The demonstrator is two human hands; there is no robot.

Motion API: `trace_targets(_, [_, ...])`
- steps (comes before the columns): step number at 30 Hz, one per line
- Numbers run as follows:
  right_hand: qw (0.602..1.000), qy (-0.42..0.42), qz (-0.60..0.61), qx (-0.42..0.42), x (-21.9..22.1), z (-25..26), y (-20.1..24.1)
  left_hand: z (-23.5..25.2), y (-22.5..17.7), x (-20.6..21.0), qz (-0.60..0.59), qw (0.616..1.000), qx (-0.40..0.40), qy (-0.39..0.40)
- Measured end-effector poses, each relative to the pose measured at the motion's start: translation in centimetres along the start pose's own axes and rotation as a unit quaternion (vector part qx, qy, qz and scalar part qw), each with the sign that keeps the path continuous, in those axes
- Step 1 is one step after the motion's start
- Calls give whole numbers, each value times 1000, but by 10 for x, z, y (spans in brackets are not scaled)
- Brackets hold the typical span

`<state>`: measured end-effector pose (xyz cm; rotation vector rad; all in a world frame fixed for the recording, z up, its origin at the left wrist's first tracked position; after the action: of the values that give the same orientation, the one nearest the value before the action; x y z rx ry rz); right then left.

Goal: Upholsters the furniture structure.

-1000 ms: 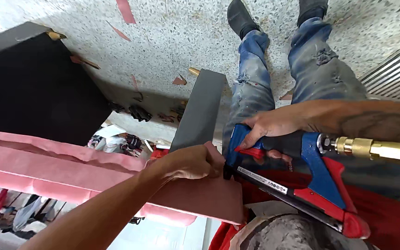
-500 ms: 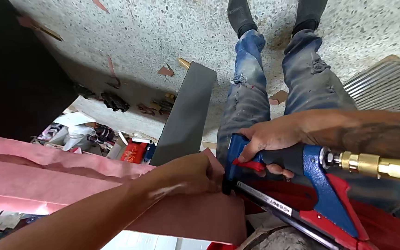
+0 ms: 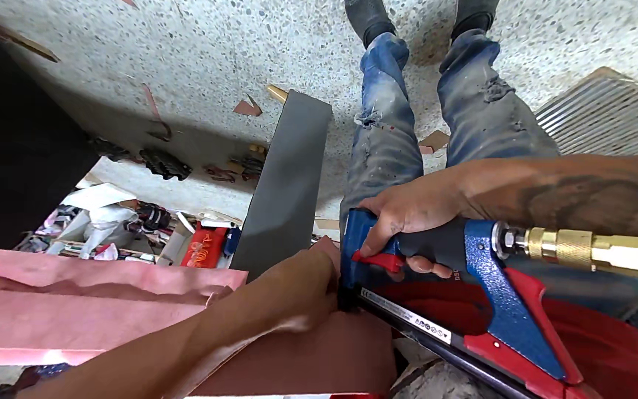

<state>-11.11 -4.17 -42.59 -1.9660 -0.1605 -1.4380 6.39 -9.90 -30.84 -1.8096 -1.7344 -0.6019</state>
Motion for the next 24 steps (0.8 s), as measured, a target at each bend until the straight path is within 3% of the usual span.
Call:
trace_targets(1, [990, -123, -63, 15, 25, -20, 10, 0, -1, 1, 5, 1000, -1, -3])
trace_targets(2, [983, -158, -91, 23, 33, -27, 15, 0, 0, 4, 7, 1000, -1, -12])
trace_targets(6, [986, -147, -82, 5, 28, -26, 14, -6, 12, -3, 43, 998, -2, -44])
trace_targets(11, [988, -140, -63, -25, 23, -24, 9, -42, 51, -14, 50, 994, 51, -89])
trace_targets(17, [986, -147, -61, -40, 30, -24, 19, -41, 27, -7, 10, 986, -18, -167])
trace_targets(21, [985, -144, -83, -38, 34, -29, 24, -32, 18, -16, 51, 991, -82, -89])
trace_targets(24, [988, -129, -75, -29, 35, -23, 22, -23, 32, -24, 27, 998, -46, -14])
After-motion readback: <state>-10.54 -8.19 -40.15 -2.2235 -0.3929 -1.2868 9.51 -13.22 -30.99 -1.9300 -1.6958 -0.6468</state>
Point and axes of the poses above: each hand's wrist, its own z-axis towards the middle knuckle, its own x-axis out of the palm, y = z × x, the point moved 1 cm from there along z, towards the middle knuckle, and after that the axes turned 12 degrees about -y, right-handed, at the moved point
